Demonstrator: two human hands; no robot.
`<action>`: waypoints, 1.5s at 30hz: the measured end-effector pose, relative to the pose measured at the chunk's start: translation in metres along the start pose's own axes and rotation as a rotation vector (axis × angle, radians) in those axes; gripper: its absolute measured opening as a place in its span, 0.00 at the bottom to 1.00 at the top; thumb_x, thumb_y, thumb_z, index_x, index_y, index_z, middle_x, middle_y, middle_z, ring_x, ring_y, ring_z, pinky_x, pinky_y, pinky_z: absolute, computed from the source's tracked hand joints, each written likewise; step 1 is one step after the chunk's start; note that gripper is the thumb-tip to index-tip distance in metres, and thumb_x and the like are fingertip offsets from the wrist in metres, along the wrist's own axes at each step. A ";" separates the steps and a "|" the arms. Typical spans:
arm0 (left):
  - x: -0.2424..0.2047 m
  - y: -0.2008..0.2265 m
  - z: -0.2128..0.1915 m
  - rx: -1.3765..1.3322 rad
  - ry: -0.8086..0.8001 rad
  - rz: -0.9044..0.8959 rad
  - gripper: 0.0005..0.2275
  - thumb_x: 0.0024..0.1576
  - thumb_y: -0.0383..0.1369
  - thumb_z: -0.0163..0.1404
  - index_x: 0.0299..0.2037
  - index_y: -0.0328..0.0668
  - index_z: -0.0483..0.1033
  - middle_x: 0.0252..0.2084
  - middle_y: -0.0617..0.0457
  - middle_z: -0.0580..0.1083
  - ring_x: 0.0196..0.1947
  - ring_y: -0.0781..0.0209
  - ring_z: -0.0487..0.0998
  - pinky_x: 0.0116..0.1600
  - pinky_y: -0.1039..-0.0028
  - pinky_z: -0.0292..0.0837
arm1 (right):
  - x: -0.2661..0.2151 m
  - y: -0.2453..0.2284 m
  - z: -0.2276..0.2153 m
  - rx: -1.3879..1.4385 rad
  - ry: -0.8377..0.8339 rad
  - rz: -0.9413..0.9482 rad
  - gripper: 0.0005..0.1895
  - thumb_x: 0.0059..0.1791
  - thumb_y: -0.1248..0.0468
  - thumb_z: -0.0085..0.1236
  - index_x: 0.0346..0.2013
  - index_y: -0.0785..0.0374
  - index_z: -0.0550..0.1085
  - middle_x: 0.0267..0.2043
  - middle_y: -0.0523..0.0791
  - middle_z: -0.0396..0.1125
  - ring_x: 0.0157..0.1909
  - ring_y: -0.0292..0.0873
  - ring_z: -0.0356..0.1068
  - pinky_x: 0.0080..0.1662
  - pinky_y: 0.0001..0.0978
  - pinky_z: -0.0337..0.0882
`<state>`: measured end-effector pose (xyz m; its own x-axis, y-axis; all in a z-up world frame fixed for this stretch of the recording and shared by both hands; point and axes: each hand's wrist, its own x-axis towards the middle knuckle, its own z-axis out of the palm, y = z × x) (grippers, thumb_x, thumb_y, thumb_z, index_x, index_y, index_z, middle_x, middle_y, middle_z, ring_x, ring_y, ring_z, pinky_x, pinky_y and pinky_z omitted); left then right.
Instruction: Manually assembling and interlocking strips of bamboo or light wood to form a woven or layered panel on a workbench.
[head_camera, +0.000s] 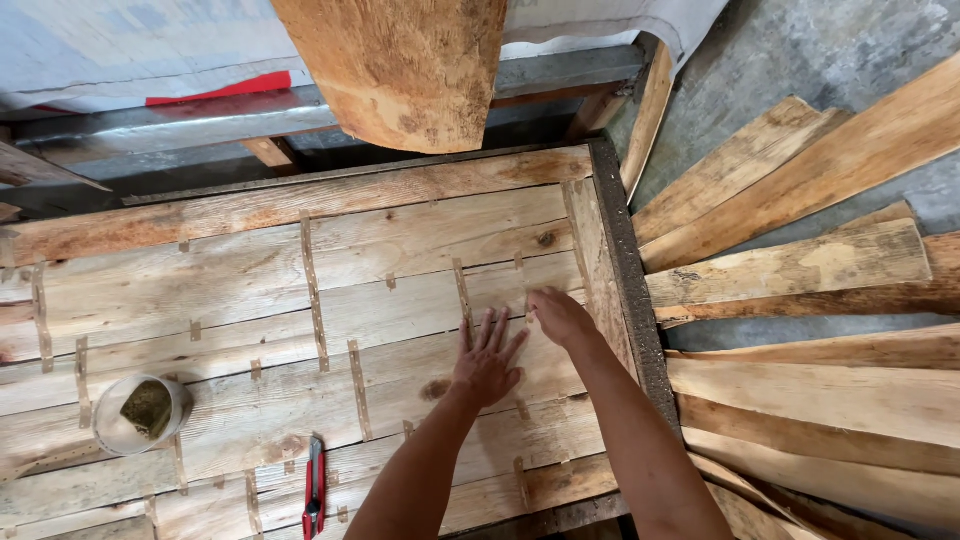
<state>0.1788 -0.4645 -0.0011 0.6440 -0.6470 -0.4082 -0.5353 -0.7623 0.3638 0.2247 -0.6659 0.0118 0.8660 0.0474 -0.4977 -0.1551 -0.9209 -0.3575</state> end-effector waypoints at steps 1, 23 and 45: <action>-0.001 0.000 -0.001 0.000 -0.002 0.000 0.32 0.62 0.53 0.40 0.77 0.67 0.45 0.81 0.48 0.30 0.80 0.45 0.28 0.74 0.37 0.21 | -0.002 -0.002 -0.002 0.001 -0.001 0.000 0.05 0.55 0.62 0.50 0.42 0.60 0.70 0.48 0.49 0.68 0.50 0.53 0.70 0.49 0.49 0.69; 0.000 -0.001 -0.003 -0.025 -0.017 -0.007 0.33 0.61 0.52 0.42 0.77 0.66 0.45 0.81 0.49 0.30 0.80 0.46 0.28 0.74 0.36 0.22 | 0.002 -0.001 0.019 0.072 0.173 -0.032 0.18 0.56 0.57 0.37 0.52 0.62 0.71 0.54 0.52 0.68 0.56 0.55 0.67 0.53 0.47 0.68; -0.001 -0.002 0.000 -0.041 0.011 -0.006 0.33 0.61 0.50 0.44 0.77 0.65 0.46 0.81 0.48 0.31 0.80 0.45 0.29 0.74 0.36 0.23 | 0.007 -0.019 0.000 -0.018 0.148 0.217 0.21 0.48 0.56 0.66 0.44 0.62 0.65 0.39 0.50 0.73 0.43 0.54 0.75 0.44 0.48 0.73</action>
<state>0.1792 -0.4624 -0.0011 0.6533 -0.6417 -0.4016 -0.5084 -0.7650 0.3954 0.2336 -0.6479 0.0150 0.8739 -0.2080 -0.4394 -0.3376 -0.9100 -0.2407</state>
